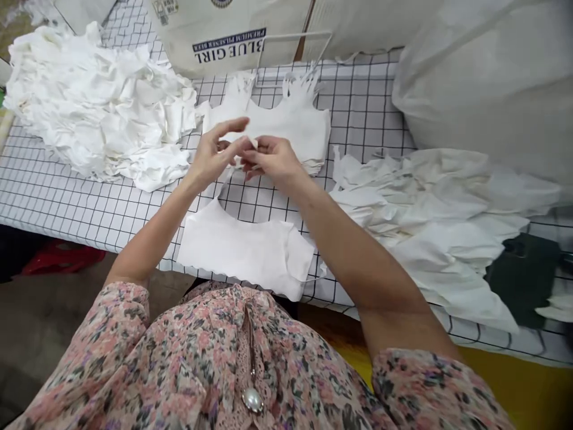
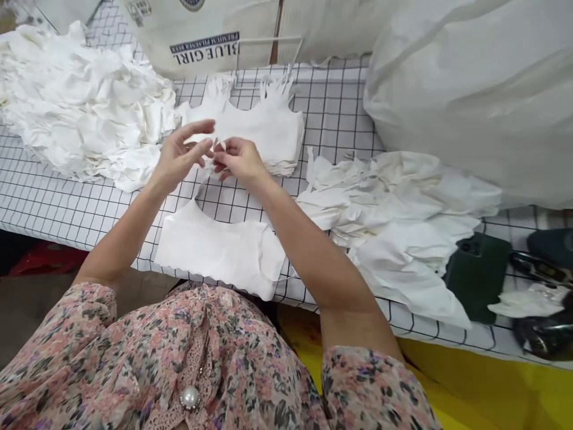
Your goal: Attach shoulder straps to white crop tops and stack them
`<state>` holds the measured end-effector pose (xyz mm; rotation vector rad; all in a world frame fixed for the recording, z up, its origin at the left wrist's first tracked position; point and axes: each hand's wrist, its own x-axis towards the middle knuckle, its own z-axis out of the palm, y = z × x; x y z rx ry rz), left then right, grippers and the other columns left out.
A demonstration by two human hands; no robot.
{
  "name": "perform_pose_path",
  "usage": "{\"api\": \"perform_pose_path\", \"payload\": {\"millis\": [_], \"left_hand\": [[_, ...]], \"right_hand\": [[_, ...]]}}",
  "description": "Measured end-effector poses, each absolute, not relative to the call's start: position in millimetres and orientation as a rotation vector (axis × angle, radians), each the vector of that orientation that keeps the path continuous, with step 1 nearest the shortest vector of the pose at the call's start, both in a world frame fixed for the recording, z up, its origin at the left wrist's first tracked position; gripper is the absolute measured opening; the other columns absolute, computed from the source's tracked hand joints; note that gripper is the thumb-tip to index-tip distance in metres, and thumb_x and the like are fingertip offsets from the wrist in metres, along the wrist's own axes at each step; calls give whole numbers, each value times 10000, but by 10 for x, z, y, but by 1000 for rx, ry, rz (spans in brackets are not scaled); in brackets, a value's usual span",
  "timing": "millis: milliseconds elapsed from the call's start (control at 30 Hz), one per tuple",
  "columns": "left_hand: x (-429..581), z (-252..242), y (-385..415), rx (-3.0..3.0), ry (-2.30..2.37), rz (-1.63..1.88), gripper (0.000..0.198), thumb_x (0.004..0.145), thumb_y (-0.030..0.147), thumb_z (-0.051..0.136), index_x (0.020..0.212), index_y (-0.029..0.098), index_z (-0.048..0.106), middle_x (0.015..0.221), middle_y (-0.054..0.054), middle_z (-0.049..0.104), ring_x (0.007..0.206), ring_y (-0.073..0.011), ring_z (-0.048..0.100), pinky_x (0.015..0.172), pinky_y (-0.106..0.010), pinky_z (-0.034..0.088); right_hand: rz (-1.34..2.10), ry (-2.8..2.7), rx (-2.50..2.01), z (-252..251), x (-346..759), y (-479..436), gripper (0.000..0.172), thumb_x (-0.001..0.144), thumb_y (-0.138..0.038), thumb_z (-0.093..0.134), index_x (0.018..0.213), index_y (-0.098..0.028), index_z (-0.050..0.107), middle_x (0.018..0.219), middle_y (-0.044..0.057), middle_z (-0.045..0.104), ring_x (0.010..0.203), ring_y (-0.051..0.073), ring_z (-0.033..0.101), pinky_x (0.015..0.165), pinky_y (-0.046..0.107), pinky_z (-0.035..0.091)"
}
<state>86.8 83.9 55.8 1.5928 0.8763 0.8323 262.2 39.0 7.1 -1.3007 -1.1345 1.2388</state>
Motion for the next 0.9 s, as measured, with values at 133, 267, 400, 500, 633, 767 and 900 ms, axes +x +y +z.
{"api": "perform_pose_path", "payload": {"millis": [133,267,400,500,633,767,900], "left_hand": [[190,421,338,1891,999,888,309,953,345,782,1247,250,777,1255,-90,764,1170,-238,729,1061,-389,595],[-394,44,-284,2285,941,517,559,1077,342,578,1625,276,495,1653,-100,549,1619,-298,430,1350,-552,363],[-499,-303,-557,2539,910,312,770,1113,381,507,1769,292,112,1802,-112,263,1703,-330,212,1404,-597,197],[-441,-414,-552,2660,945,252,846,1111,433,509,1768,319,-12,1828,-87,157,1716,-343,125,1411,-606,135],[-422,-461,-504,2729,963,271,855,1114,474,486,1762,340,-56,1837,-65,124,1720,-333,111,1414,-590,134],[-438,-510,-487,2741,975,332,843,1114,498,478,1766,338,-32,1836,-75,140,1719,-338,130,1408,-593,152],[-433,-548,-455,2725,986,364,838,1108,513,491,1769,335,9,1834,-88,153,1715,-355,143,1405,-609,147]], "right_hand": [[501,-1477,-1592,95,3078,-197,224,876,-192,755,1093,-229,715,869,40,708,767,206,657,844,443,599],[270,-1593,-1711,95,3204,-1339,189,1034,-236,564,1040,-231,753,894,80,765,797,234,717,759,407,575],[119,-1786,-1582,-157,2826,-2011,302,1015,-140,567,1259,-240,715,1097,103,801,1016,260,759,975,476,590],[85,-2169,-1462,-345,2754,-2108,390,1048,-180,551,1416,-271,644,1336,92,760,1264,281,708,1221,634,433],[-100,-2209,-1880,-332,3079,-2110,589,1047,-410,600,1541,-95,542,1447,243,664,1345,425,604,1193,763,332],[-57,-2135,-2188,-249,3191,-2165,477,1036,-364,535,1371,-51,668,1185,225,732,1155,419,625,1144,779,326],[129,-2026,-2247,-78,3246,-1975,240,988,-208,492,914,-139,709,881,132,717,909,296,641,1096,692,434]]}}
